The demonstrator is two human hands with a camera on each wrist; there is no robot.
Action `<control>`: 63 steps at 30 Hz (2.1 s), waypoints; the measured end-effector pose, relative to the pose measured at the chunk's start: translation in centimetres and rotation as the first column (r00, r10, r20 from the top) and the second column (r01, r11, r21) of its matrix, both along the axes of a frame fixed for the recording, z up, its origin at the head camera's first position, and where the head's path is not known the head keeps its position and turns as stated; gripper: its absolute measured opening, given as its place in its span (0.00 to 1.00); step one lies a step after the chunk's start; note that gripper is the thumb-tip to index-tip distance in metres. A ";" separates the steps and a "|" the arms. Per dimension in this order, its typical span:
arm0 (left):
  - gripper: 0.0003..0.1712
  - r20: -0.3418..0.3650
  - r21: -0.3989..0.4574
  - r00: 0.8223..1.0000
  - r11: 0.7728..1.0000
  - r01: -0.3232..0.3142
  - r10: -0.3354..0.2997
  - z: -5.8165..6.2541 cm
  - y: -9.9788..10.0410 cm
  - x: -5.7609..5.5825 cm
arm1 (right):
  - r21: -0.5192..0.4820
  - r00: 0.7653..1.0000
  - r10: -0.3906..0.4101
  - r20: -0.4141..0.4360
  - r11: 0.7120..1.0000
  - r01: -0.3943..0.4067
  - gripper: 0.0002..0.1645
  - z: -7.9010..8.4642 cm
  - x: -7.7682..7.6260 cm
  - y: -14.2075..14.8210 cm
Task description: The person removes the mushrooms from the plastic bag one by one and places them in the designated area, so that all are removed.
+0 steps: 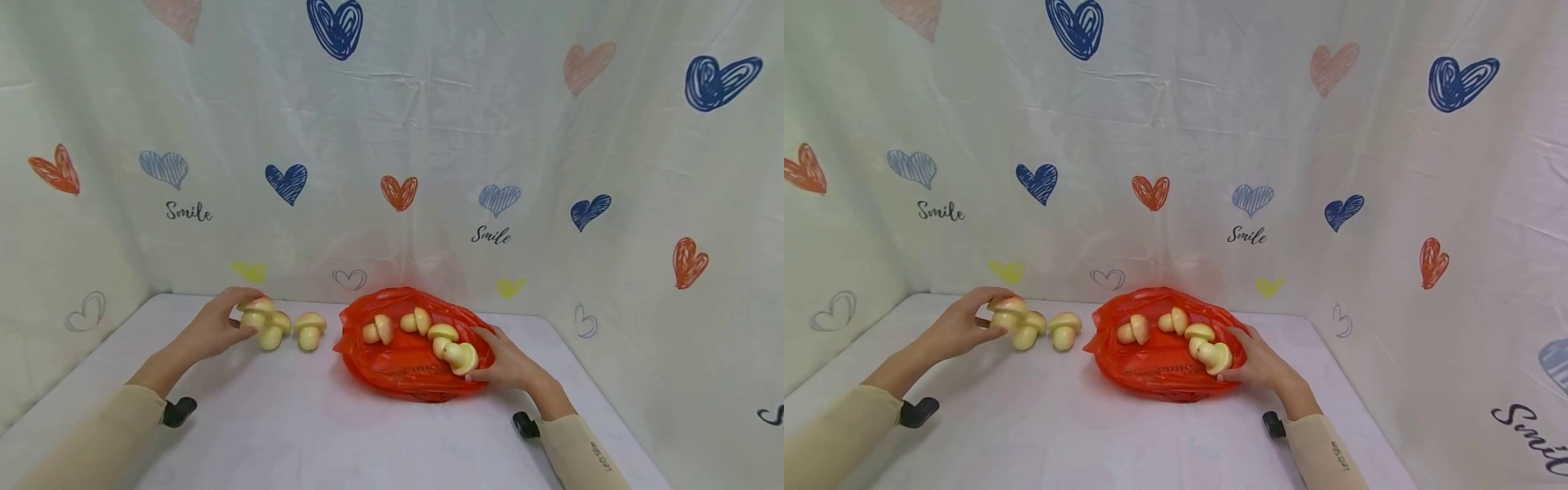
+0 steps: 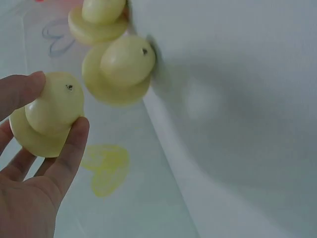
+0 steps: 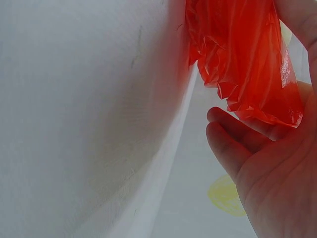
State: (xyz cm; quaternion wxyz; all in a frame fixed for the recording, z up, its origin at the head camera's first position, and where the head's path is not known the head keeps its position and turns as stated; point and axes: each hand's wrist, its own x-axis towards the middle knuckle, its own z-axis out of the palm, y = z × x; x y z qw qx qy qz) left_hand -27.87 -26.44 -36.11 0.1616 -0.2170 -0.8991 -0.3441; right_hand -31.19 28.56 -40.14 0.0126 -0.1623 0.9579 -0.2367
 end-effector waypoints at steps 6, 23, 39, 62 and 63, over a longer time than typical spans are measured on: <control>0.35 0.002 -0.008 0.999 0.999 -0.035 0.035 -0.5 -1.8 -0.2 | 0.011 1.000 -0.002 0.000 1.000 0.002 0.61 0.1 0.0 0.0; 0.33 0.136 -0.082 0.985 0.992 -0.091 0.102 -2.9 -3.1 -1.6 | 0.015 1.000 -0.002 -0.008 1.000 0.002 0.62 -0.2 -0.2 0.1; 0.34 0.184 -0.126 0.976 0.988 -0.091 0.114 -3.5 -3.4 -2.9 | 0.012 1.000 0.002 -0.011 1.000 -0.002 0.62 -0.2 -0.2 0.0; 0.37 0.244 -0.154 0.958 0.982 -0.112 0.148 -3.5 -3.3 -2.8 | 0.007 0.998 0.042 -0.053 0.999 -0.042 0.61 -0.4 -0.4 0.2; 0.37 0.241 -0.153 0.959 0.982 -0.113 0.148 -3.5 -3.3 -2.8 | 0.007 0.998 0.042 -0.051 0.999 -0.041 0.61 -0.3 -0.3 0.2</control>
